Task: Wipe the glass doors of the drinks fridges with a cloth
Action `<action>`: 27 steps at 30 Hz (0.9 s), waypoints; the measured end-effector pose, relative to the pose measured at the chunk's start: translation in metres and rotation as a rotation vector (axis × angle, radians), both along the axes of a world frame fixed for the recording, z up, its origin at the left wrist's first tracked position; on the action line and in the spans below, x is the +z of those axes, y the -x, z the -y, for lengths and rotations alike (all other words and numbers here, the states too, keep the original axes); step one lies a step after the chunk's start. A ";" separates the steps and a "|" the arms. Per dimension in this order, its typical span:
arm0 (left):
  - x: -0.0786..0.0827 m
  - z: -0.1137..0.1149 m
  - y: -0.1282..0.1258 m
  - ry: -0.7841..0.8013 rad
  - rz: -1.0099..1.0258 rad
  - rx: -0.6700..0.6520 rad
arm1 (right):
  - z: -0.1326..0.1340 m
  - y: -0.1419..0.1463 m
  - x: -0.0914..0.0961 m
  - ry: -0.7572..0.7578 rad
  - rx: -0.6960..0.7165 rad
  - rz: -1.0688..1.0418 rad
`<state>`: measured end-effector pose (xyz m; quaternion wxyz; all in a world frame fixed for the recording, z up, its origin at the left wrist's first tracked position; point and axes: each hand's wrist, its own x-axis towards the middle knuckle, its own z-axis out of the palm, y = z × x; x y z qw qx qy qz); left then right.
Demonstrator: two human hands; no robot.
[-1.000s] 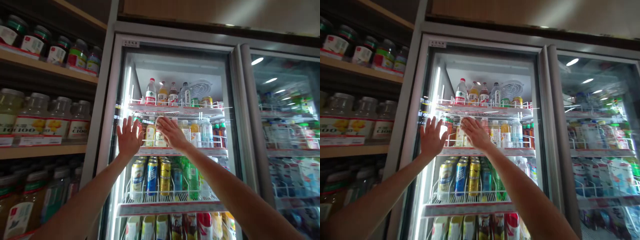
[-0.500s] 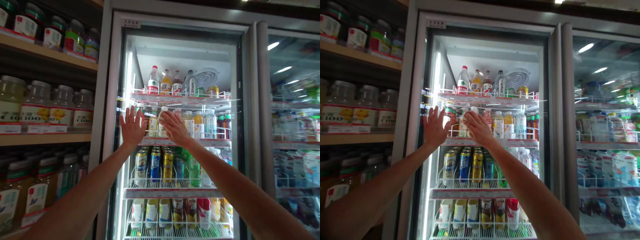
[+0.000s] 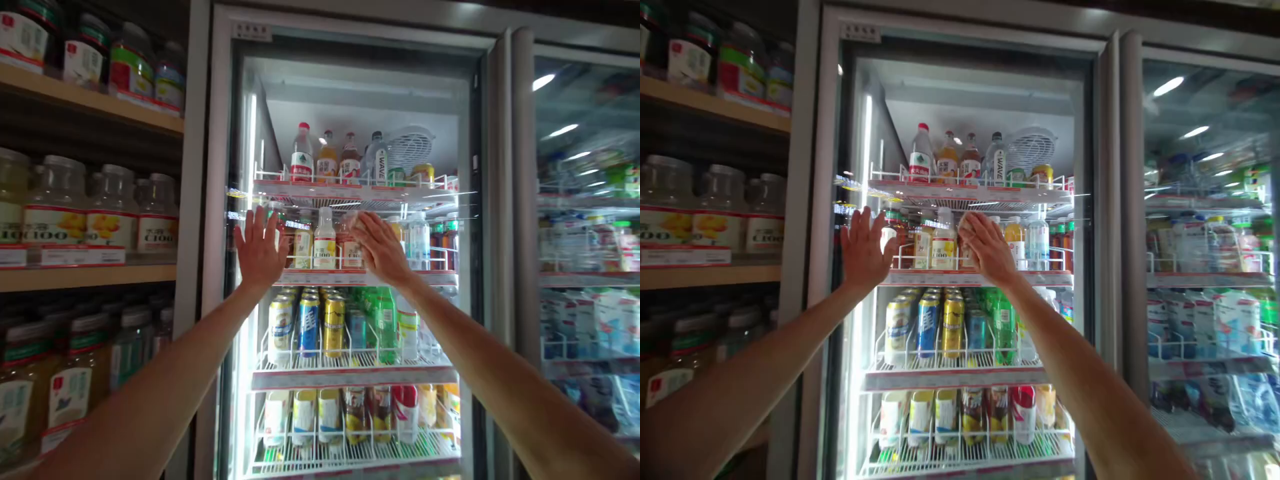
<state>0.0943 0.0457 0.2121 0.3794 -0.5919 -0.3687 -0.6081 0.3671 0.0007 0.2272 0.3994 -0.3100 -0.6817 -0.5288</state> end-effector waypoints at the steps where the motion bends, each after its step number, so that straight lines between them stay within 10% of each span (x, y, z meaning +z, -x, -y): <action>1: 0.000 0.000 0.000 0.003 -0.006 0.002 | 0.002 -0.012 0.000 -0.014 -0.008 -0.027; 7: -0.003 0.001 0.000 -0.004 -0.011 0.005 | 0.001 -0.098 0.016 -0.322 0.021 -0.640; 17: -0.004 -0.001 0.001 -0.035 -0.020 -0.008 | -0.004 0.012 -0.021 -0.029 0.026 0.026; 23: -0.005 -0.005 0.001 -0.051 -0.016 0.021 | -0.008 -0.032 0.012 -0.287 0.067 -0.480; 27: -0.005 -0.005 0.000 -0.045 -0.009 0.017 | -0.016 0.001 0.021 -0.283 0.075 -0.463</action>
